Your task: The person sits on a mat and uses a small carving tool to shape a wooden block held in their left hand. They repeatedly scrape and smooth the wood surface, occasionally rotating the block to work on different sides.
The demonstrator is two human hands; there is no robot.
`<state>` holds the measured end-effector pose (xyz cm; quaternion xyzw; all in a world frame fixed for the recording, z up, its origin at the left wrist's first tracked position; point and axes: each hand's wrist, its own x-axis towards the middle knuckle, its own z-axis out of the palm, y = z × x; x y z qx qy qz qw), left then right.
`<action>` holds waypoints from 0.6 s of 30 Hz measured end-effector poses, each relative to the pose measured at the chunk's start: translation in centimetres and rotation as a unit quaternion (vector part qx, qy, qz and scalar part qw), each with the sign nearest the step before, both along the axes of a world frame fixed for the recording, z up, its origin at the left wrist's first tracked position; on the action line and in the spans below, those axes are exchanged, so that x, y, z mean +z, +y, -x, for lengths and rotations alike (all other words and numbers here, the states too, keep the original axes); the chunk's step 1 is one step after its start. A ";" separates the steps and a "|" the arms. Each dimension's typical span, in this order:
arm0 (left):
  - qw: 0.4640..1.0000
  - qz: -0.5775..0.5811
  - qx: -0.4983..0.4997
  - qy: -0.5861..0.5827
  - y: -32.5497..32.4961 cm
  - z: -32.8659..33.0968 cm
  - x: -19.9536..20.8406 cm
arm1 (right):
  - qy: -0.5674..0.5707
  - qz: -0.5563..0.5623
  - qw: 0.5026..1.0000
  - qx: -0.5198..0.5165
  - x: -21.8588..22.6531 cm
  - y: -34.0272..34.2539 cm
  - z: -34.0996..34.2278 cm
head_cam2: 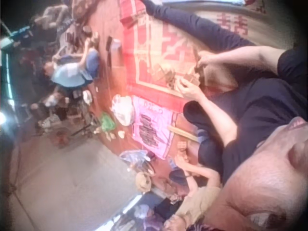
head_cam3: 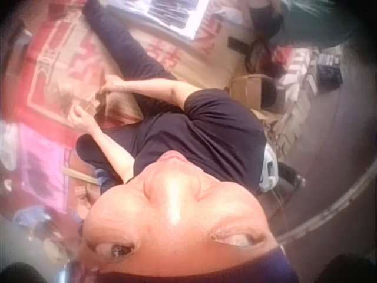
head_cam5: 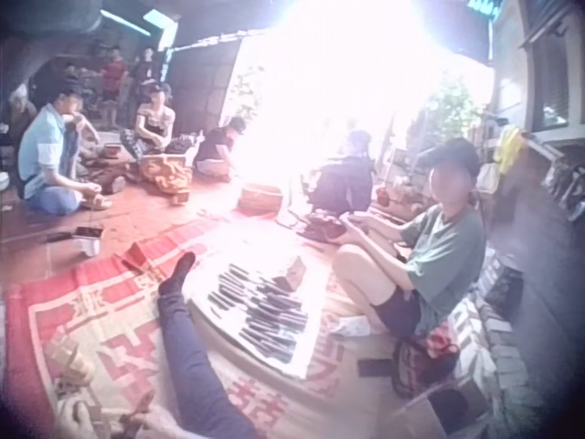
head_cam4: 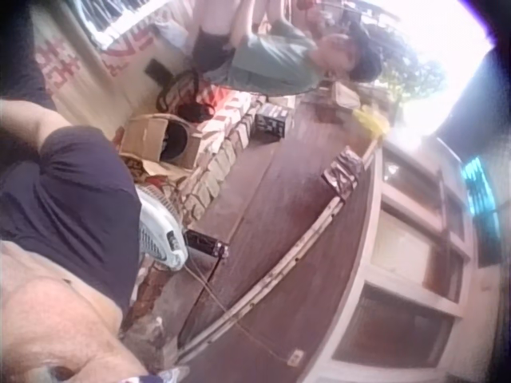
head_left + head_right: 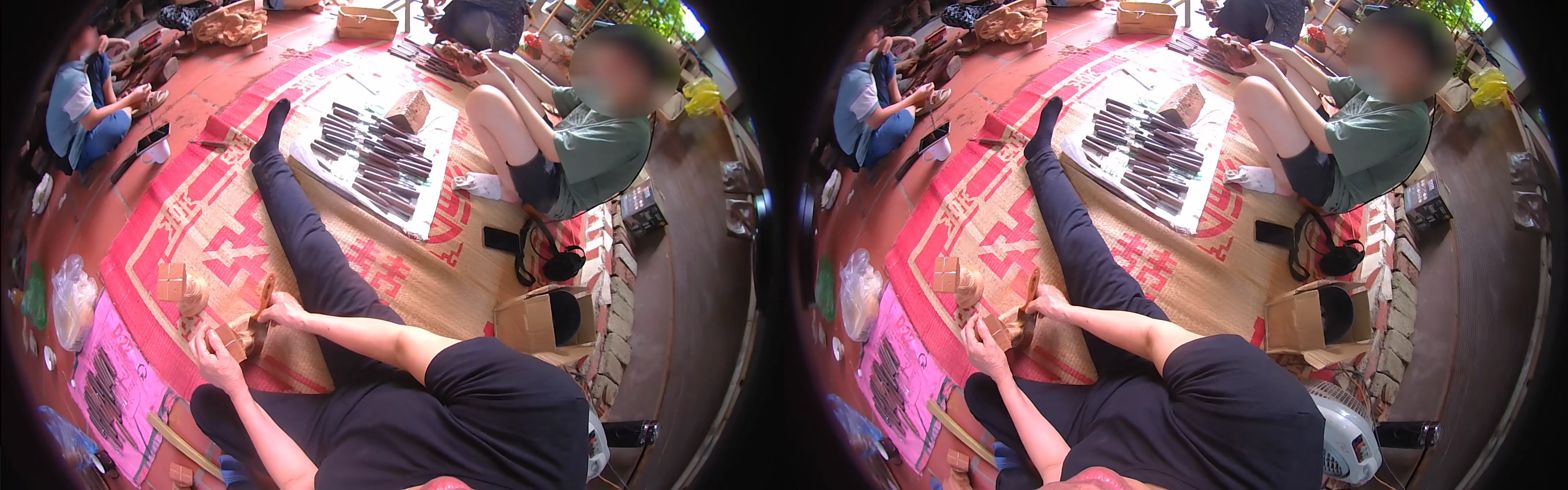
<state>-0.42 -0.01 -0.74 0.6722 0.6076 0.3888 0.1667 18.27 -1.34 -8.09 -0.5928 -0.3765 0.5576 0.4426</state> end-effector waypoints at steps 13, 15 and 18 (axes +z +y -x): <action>1.000 -0.008 0.005 0.010 0.1 0.4 -0.4 | 0.039 0.036 0.999 0.005 1.9 0.7 -0.5; 1.000 -0.014 0.003 0.010 0.1 0.3 -0.3 | 0.175 0.020 0.984 -0.010 2.4 1.0 -0.1; 1.000 -0.001 0.010 -0.007 0.0 -0.1 0.2 | 0.264 0.045 0.963 0.034 1.6 1.1 0.8</action>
